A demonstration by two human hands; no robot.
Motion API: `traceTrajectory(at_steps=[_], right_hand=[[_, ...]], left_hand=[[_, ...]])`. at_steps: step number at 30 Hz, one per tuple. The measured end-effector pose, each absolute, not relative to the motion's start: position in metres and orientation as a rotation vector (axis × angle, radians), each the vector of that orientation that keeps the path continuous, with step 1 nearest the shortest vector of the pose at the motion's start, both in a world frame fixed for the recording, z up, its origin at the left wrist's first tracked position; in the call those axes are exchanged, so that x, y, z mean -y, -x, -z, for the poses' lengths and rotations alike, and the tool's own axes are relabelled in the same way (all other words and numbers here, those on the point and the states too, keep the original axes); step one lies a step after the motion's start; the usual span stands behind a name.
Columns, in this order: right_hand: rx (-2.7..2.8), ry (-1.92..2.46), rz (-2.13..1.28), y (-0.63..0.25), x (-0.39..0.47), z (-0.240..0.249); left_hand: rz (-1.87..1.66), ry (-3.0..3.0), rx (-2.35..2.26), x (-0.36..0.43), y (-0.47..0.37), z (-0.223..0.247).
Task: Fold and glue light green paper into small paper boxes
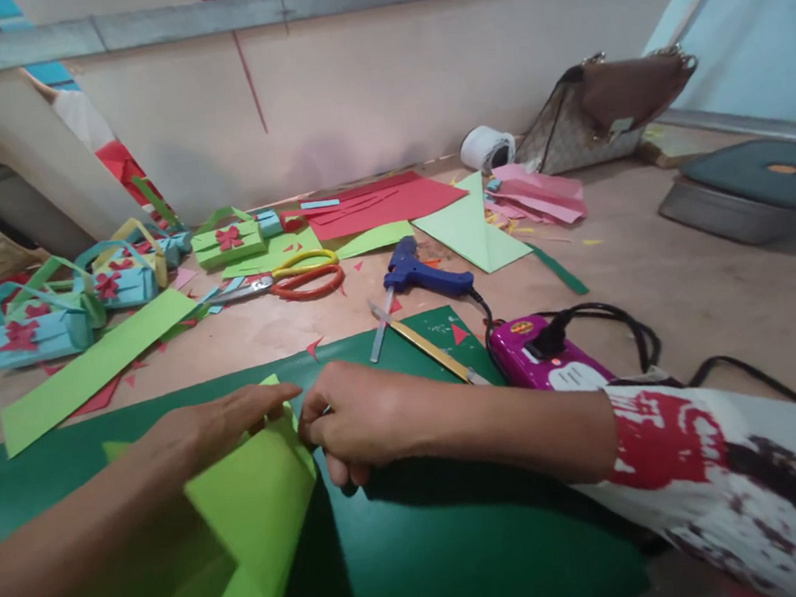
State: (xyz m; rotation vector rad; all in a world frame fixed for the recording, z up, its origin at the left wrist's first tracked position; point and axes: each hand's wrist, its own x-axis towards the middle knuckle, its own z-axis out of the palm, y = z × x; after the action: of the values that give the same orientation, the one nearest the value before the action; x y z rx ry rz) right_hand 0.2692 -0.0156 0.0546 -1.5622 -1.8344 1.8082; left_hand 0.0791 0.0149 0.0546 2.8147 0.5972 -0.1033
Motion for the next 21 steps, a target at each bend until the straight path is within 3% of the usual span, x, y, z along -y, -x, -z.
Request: traceTrajectory(at_steps=[8,21], right_hand=[[1.747,1.495,-1.914,-0.275,0.021,-0.046],[1.691,1.285,-2.140,-0.268,0.025,-0.041]], left_hand=[[0.022,-2.524,-0.846,-0.013,-0.085,-0.049],[-0.152,-2.546,-0.794,-0.014,-0.068,-0.037]])
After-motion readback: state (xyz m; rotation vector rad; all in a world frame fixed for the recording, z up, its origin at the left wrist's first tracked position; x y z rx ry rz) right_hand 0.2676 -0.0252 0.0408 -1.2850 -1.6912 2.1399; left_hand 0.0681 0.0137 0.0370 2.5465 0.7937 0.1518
